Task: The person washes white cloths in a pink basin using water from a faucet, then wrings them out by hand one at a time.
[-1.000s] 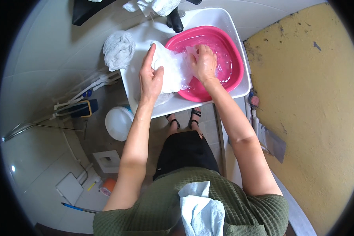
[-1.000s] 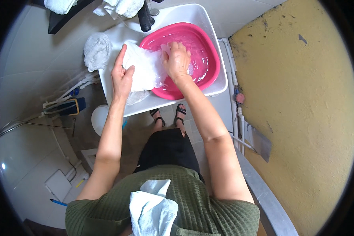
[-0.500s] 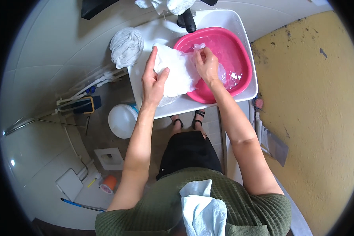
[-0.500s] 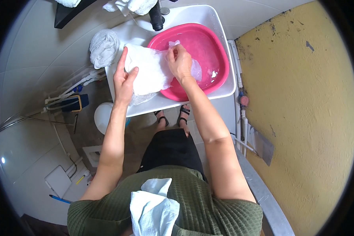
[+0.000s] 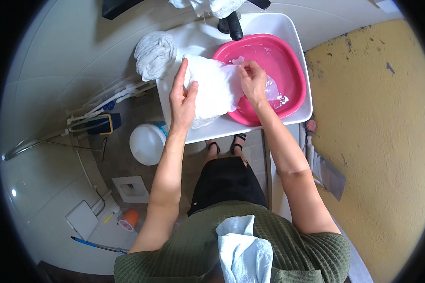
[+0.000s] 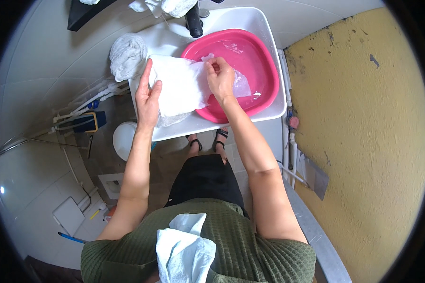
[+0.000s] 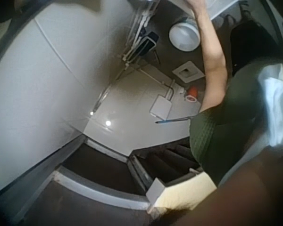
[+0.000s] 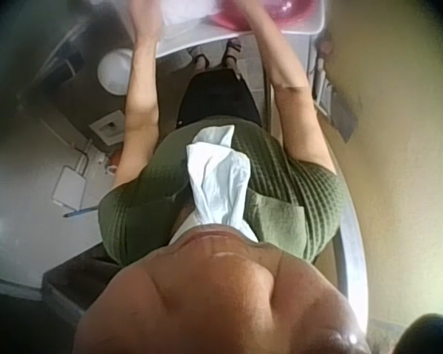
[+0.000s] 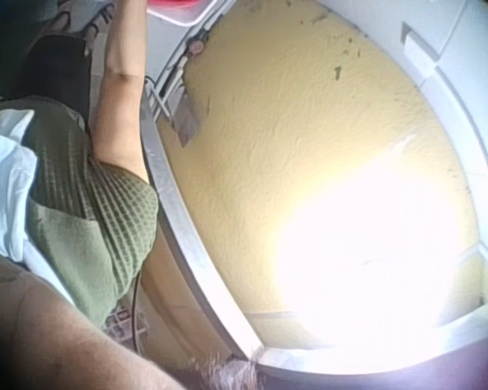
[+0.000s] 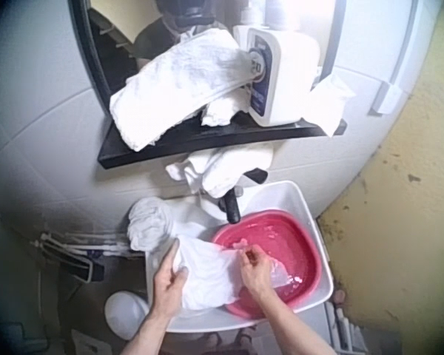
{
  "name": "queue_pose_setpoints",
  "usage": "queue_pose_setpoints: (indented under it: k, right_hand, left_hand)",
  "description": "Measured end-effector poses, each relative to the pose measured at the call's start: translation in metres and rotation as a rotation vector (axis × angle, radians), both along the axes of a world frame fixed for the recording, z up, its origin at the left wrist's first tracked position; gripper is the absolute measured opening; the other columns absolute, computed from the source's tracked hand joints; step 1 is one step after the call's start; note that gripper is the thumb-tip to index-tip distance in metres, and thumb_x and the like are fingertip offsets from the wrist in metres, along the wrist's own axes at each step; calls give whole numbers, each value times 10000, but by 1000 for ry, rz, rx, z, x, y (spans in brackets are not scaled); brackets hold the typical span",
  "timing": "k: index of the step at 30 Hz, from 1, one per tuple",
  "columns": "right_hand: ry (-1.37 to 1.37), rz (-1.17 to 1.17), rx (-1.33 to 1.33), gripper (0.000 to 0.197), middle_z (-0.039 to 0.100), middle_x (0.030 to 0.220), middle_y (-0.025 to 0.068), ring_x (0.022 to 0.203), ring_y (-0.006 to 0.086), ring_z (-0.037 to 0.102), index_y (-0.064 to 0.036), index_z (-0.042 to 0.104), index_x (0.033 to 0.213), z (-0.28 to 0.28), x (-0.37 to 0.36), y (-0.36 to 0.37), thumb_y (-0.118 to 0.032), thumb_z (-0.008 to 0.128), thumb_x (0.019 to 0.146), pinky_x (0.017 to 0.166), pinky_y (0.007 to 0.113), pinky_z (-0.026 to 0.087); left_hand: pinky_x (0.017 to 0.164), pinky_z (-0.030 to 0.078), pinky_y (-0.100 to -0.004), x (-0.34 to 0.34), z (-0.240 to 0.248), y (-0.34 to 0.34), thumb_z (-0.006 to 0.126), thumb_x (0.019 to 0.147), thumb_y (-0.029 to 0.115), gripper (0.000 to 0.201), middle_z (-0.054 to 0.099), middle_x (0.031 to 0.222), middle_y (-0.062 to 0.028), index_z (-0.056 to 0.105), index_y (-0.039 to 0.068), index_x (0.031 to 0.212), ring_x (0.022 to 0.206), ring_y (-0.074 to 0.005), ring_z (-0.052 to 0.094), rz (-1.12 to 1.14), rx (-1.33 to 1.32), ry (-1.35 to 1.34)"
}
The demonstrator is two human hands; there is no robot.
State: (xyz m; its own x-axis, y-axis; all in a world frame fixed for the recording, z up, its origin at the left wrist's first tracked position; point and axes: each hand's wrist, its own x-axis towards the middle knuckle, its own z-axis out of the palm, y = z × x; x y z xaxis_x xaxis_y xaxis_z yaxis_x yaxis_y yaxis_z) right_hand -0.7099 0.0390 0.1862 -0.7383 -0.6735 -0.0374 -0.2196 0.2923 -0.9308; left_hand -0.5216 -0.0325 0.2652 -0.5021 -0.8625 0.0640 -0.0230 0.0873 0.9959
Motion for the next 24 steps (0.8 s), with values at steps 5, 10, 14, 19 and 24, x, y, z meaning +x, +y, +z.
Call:
queue_pose_setpoints:
  k: [5, 10, 14, 19, 24]
  right_hand:
    - [103, -49, -106, 197, 624, 707, 165, 671, 321, 645, 2, 518, 959, 21, 4, -4, -186, 578, 958, 636, 409, 499]
    - [223, 7, 64, 178, 642, 778, 226, 722, 399, 634, -5, 539, 966, 4, -7, -23, -173, 595, 944, 675, 433, 501]
    - [409, 102, 302, 199, 661, 798, 255, 786, 453, 646, 0, 583, 953, -3, -12, -29, -195, 603, 914, 737, 493, 516]
    - [221, -20, 123, 186, 687, 833, 218, 785, 398, 673, -12, 658, 941, -3, -43, -6, -187, 632, 884, 757, 457, 531]
    - [272, -150, 439, 366, 704, 947, 194, 930, 355, 678, -53, 687, 1028, 15, -90, 20, -385, 567, 933, 833, 432, 517]
  left_hand:
    - [963, 412, -266, 7, -7, -1, 485, 942, -37, 547, 395, 1519, -116, 387, 59, 1471, 1353, -201, 411, 42, -102, -69]
    - [1105, 308, -333, 12, -14, -3, 460, 945, -42, 529, 408, 1502, -136, 393, 42, 1463, 1380, -245, 386, 69, -141, -68]
    - [1155, 233, -345, 21, -21, -4, 454, 996, 39, 492, 347, 1541, -127, 352, 11, 1476, 1424, -236, 310, 60, -108, -82]
    - [1137, 275, -359, 24, -15, -7, 454, 950, -22, 519, 392, 1502, -157, 377, 17, 1461, 1398, -274, 358, 73, -211, -195]
    - [1104, 344, -386, 19, -9, -7, 488, 905, -37, 567, 435, 1451, -203, 381, 29, 1458, 1369, -330, 397, 75, -398, -351]
